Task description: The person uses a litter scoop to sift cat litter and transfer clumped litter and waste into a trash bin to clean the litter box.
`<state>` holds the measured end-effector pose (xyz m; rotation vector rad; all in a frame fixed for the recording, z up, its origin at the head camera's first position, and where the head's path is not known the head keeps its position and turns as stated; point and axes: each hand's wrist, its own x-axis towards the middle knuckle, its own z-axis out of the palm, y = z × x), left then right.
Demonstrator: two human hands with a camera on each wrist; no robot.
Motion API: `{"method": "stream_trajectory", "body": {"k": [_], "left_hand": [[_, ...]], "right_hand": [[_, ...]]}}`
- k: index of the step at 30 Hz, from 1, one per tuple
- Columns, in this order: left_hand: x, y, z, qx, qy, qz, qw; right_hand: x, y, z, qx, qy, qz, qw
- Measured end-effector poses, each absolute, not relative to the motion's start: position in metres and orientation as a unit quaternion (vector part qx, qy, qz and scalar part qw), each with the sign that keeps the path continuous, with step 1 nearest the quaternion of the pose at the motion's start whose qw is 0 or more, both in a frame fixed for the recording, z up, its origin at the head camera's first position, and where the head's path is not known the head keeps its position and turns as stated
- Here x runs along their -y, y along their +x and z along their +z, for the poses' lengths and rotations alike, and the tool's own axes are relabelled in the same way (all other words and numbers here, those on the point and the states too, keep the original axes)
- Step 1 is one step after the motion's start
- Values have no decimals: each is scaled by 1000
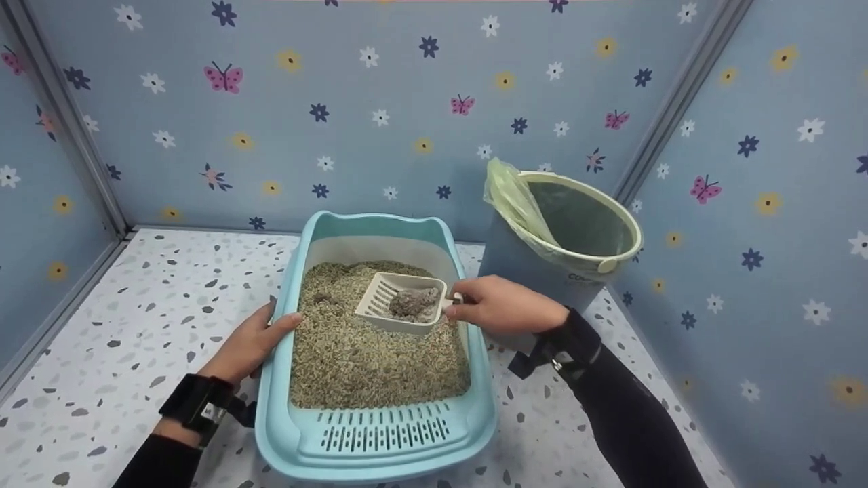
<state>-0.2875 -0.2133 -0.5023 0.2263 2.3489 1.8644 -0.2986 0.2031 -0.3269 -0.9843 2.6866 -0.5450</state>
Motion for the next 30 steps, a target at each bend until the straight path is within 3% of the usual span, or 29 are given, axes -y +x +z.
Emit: {"method": "stream_trajectory", "body": {"k": [14,30], "left_hand": [[213,-288,-502,-777,81,621,66],[214,-286,-501,-775,71,624,64]], "right_hand": [[-217,-307,-263,-941,-273,-188,63],[-280,-327,-190,-964,-152,-212,45]]}}
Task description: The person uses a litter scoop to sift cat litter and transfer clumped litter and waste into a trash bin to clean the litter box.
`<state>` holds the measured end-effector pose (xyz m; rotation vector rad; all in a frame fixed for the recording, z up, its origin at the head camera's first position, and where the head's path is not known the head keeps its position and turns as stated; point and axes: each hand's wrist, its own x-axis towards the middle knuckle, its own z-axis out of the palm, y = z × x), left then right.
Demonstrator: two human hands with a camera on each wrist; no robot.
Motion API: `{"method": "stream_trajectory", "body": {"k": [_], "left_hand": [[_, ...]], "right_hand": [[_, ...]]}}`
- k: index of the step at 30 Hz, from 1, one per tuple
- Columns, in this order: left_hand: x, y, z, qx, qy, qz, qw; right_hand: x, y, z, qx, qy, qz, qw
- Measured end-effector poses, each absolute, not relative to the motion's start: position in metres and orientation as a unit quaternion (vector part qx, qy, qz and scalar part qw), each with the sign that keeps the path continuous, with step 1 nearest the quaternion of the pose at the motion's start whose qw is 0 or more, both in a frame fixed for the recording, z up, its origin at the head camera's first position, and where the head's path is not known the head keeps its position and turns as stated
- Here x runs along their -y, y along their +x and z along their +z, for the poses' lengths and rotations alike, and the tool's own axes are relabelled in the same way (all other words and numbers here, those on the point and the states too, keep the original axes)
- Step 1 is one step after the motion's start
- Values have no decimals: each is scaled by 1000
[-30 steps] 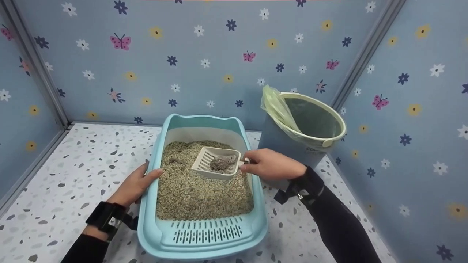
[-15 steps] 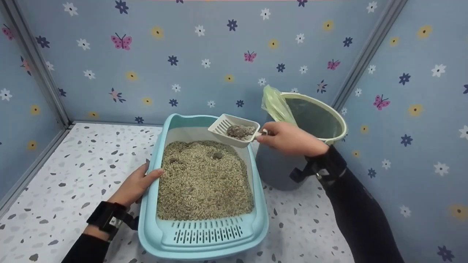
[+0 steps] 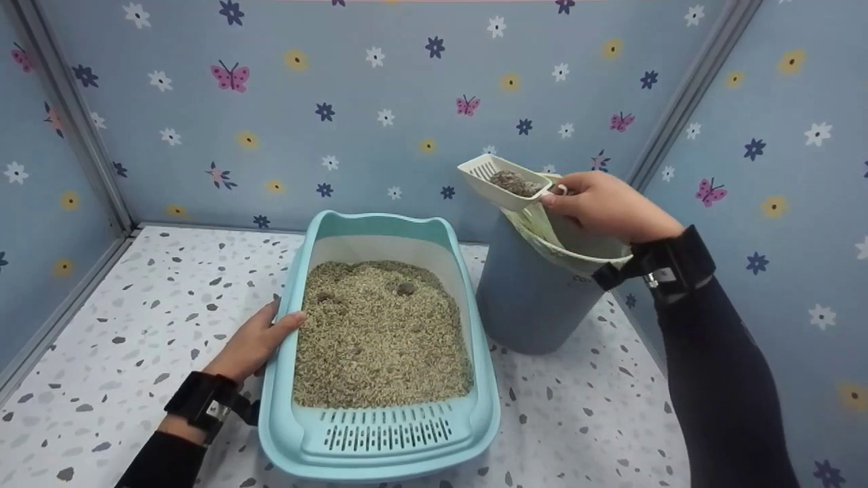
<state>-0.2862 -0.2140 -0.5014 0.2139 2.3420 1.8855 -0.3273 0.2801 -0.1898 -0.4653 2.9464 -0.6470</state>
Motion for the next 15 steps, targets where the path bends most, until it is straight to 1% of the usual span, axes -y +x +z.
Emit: {"method": "stream_trajectory", "body": {"k": [7,15], "left_hand": [[214,-287,-502,-778,72,621,67],[213,-287,-503,-772,85,626,69]], "right_hand": [[-311,-337,-187,-962,-104,-246,57],[-332,-344,-197,-968,-65,-238,35]]}}
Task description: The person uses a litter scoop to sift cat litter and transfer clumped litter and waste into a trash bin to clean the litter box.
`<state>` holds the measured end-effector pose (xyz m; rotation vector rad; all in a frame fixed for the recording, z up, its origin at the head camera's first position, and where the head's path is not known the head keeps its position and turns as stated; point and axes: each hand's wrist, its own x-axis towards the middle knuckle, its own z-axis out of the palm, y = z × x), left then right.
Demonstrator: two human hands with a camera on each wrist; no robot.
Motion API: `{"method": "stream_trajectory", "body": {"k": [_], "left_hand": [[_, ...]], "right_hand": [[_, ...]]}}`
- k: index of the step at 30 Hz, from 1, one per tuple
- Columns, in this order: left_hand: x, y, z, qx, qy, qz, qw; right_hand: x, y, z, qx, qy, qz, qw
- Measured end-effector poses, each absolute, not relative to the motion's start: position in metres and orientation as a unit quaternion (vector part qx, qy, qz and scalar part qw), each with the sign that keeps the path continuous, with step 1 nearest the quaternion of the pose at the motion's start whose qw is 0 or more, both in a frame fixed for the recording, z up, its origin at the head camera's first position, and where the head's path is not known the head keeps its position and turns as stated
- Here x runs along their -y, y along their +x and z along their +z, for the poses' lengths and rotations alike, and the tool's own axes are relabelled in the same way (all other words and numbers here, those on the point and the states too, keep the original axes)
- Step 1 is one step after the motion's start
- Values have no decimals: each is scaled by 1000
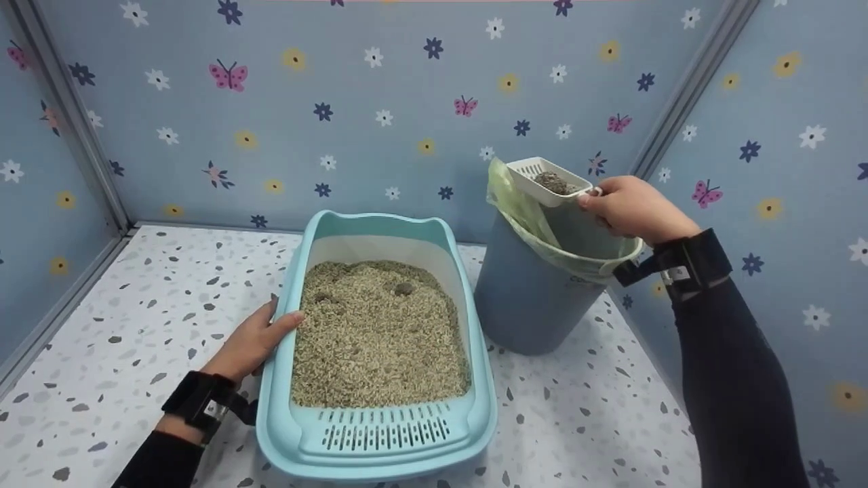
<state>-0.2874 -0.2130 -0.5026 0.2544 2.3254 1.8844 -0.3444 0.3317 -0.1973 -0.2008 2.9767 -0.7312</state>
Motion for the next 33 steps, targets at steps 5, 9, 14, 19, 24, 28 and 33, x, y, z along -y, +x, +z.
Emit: {"method": "stream_trajectory", "body": {"k": [5,9,14,19,24,28,33], "left_hand": [[213,-287,-502,-769,86,630,66],[213,-288,-501,-767,84,633,64],[215,-289,-502,-773,80,626,63],[215,-289,-504,-774,75,625,63],[214,-288,-504,-774,81,625,66],[214,-288,-503,-765,91,633,72],[215,-288,-503,-765,94,633,70]], "right_hand": [[-338,-352,-205,-980,-56,-193,13],[-342,-357,-213,-987,-65,-147,-17],[-341,-357,-220,-990,-70,-118,-14],[-335,-354,-222,-991,-60,-118,-13],[-334,-355,-227,-993,-60,-77,-64],[-332,-353,-230,-992,-54,-42,-102],[-325,-351,-233,-991,-52,-14,-122]]}}
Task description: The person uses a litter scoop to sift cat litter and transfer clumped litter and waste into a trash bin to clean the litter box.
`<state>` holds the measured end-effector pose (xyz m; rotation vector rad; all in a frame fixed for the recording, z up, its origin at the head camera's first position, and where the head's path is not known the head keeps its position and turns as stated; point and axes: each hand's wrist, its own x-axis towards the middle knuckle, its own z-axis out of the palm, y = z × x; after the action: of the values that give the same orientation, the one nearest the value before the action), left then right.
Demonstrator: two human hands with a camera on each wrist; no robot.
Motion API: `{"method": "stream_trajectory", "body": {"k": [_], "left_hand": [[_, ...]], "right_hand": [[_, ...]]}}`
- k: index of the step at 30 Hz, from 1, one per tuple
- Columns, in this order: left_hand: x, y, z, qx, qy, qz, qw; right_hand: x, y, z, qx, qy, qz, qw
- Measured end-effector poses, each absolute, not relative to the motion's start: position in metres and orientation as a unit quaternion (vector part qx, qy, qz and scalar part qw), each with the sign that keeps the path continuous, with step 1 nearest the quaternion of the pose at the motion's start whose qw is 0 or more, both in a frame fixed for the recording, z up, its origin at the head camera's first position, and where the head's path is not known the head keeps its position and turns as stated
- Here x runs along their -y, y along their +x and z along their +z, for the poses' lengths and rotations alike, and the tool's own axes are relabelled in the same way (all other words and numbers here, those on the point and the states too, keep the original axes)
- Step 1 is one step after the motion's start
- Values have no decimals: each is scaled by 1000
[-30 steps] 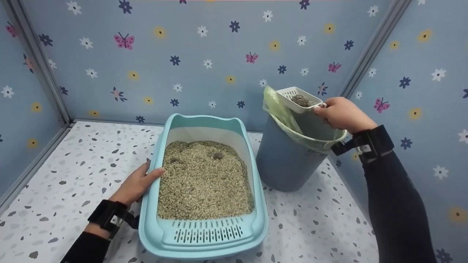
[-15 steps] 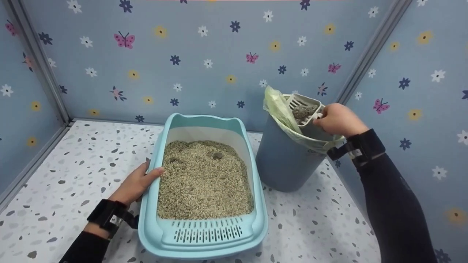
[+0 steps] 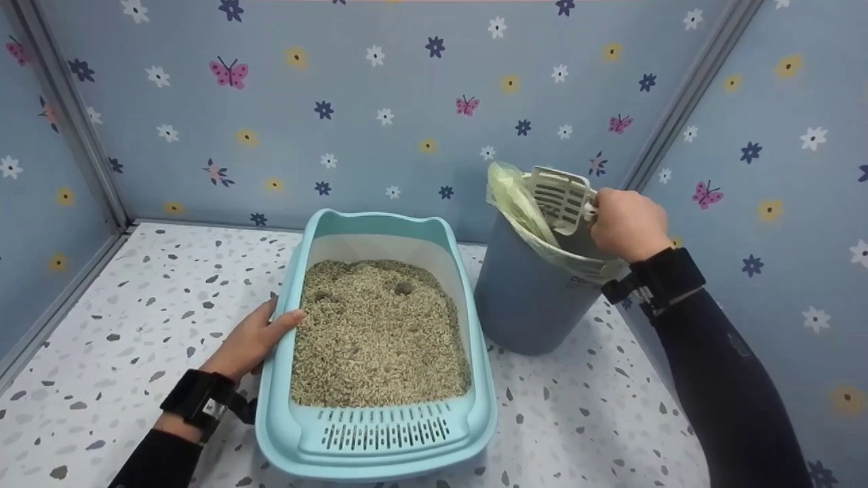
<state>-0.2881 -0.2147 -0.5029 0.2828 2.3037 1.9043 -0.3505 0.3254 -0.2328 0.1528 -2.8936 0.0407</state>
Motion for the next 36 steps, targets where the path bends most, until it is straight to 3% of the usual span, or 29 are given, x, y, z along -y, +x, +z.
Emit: {"method": "stream_trajectory", "body": {"k": [14,27,36], "left_hand": [[216,-287,-507,-771,81,629,63],[214,-286,-507,-763,89,635,79],[214,-287,-504,-776,80,622,65]], "right_hand": [[-315,-342,-244,959,110,-82,248],[-323,-336,-235,983,79,2,165],[-299,-295,-209,980,109,69,152]]}}
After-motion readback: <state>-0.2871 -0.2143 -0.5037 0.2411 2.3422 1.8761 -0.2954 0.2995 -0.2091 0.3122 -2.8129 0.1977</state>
